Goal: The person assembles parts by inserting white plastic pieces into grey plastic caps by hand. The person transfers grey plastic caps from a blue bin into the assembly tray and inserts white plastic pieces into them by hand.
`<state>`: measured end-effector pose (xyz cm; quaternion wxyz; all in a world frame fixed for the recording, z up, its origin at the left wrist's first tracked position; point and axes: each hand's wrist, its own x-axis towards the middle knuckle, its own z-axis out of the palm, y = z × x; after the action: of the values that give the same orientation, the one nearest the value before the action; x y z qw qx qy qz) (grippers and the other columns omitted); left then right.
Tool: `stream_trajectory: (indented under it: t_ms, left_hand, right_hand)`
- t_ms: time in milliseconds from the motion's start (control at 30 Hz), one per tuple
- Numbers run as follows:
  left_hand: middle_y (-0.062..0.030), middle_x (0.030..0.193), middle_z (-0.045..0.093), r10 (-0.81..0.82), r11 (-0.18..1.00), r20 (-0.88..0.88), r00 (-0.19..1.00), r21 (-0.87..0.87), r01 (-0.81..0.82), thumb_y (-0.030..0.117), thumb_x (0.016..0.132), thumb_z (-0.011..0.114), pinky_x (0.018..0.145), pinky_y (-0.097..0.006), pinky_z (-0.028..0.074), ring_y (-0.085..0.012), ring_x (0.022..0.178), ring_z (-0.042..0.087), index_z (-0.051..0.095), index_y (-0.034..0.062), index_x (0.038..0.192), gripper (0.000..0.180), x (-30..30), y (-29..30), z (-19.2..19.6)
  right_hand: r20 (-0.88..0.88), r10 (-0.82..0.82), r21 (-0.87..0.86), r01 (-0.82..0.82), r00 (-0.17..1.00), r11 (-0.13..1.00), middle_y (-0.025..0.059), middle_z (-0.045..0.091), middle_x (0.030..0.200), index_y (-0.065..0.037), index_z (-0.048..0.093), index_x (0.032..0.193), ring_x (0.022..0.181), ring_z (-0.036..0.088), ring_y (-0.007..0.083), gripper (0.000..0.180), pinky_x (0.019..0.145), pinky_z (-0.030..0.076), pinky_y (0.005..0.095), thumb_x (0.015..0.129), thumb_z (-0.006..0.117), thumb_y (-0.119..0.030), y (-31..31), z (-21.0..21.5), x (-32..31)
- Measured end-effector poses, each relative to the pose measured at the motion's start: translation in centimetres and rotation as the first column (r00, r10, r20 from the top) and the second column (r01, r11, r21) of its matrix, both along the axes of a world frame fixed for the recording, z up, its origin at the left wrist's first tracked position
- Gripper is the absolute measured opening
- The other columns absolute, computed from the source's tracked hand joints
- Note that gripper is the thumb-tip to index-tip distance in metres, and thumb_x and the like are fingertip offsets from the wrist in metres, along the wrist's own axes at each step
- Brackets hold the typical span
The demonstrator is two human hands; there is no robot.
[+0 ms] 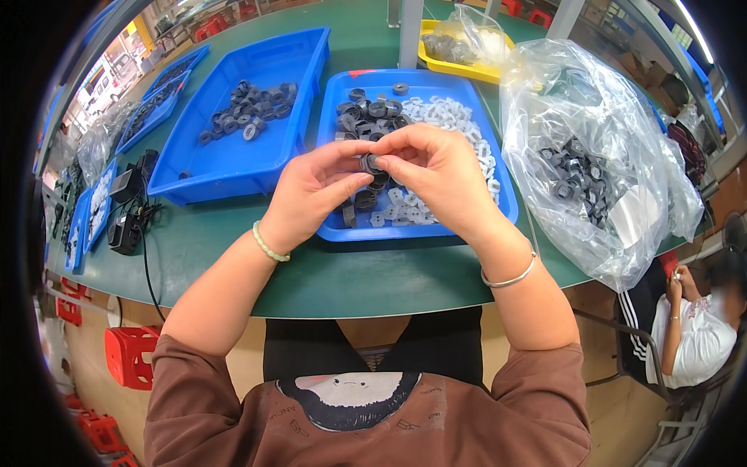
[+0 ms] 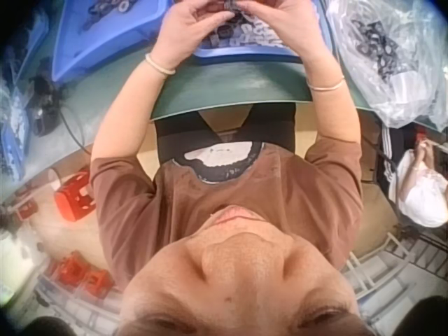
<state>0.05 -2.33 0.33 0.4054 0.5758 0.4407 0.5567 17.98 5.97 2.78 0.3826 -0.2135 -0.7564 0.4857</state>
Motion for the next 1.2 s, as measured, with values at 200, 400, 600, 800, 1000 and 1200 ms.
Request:
stream_trajectory:
  t_ms: [200,400,600,800,1000,1200]
  left_hand:
    - [-0.0070,0.112,0.064,0.019,1.000,0.034,0.999,-0.001,-0.019,-0.004,0.088,0.065,0.089,-0.025,0.055,-0.0123,0.102,0.064,0.060,-0.0009,0.119,0.033,-0.1,0.3,-0.3]
    - [-0.0092,0.119,0.062,-0.024,0.998,0.119,0.993,-0.047,0.030,-0.003,0.088,0.066,0.095,-0.029,0.052,-0.0158,0.109,0.062,0.057,-0.0023,0.124,0.037,-0.3,0.3,-0.4]
    - [-0.0092,0.115,0.064,0.034,0.999,0.152,0.988,-0.016,-0.032,-0.006,0.086,0.065,0.091,-0.027,0.054,-0.0137,0.104,0.064,0.058,-0.0030,0.122,0.036,0.2,0.2,-0.1]
    - [-0.0091,0.111,0.065,0.016,0.999,0.167,0.986,-0.051,-0.007,-0.005,0.086,0.066,0.090,-0.027,0.054,-0.0137,0.103,0.064,0.059,-0.0036,0.122,0.037,0.1,0.2,-0.2]
    - [-0.0099,0.118,0.064,-0.012,0.998,0.139,0.990,-0.065,0.021,-0.002,0.086,0.068,0.095,-0.029,0.051,-0.0159,0.108,0.062,0.058,-0.0022,0.125,0.041,-0.3,0.5,-0.2]
    - [-0.0073,0.116,0.064,-0.005,0.995,0.209,0.978,-0.092,0.024,0.005,0.088,0.069,0.094,-0.028,0.050,-0.0134,0.109,0.060,0.060,0.0014,0.125,0.038,-0.4,0.3,0.1]
  right_hand:
    - [0.075,-0.048,-0.097,0.055,0.996,0.994,0.0031,0.068,0.080,0.002,0.069,0.094,0.073,0.062,0.0077,0.010,0.067,0.051,0.0214,0.085,0.070,-0.004,0.1,0.0,0.0]
    - [0.058,-0.040,-0.147,0.049,0.997,0.988,0.0037,0.068,0.078,0.003,0.069,0.092,0.070,0.062,0.0078,0.010,0.064,0.052,0.0219,0.085,0.070,-0.005,0.0,0.0,-0.2]
    - [0.035,-0.086,-0.148,0.090,0.996,0.985,0.0045,0.067,0.079,0.004,0.067,0.092,0.067,0.062,0.0080,0.013,0.062,0.052,0.0218,0.085,0.071,-0.006,0.1,0.1,-0.3]
    - [0.064,-0.071,-0.169,0.081,0.995,0.982,0.0048,0.067,0.079,0.004,0.067,0.092,0.067,0.063,0.0083,0.012,0.062,0.052,0.0220,0.085,0.070,-0.005,-0.1,0.3,-0.4]
    - [0.051,-0.089,-0.058,0.092,0.995,0.994,0.0031,0.066,0.077,0.002,0.065,0.088,0.068,0.061,0.0077,0.009,0.062,0.051,0.0220,0.085,0.070,-0.004,-0.8,0.2,-1.0]
    - [0.058,-0.145,0.059,0.141,0.988,0.988,0.0019,0.064,0.078,0.001,0.062,0.089,0.071,0.059,0.0070,0.012,0.064,0.050,0.0223,0.086,0.071,-0.006,-0.4,-0.6,-1.3]
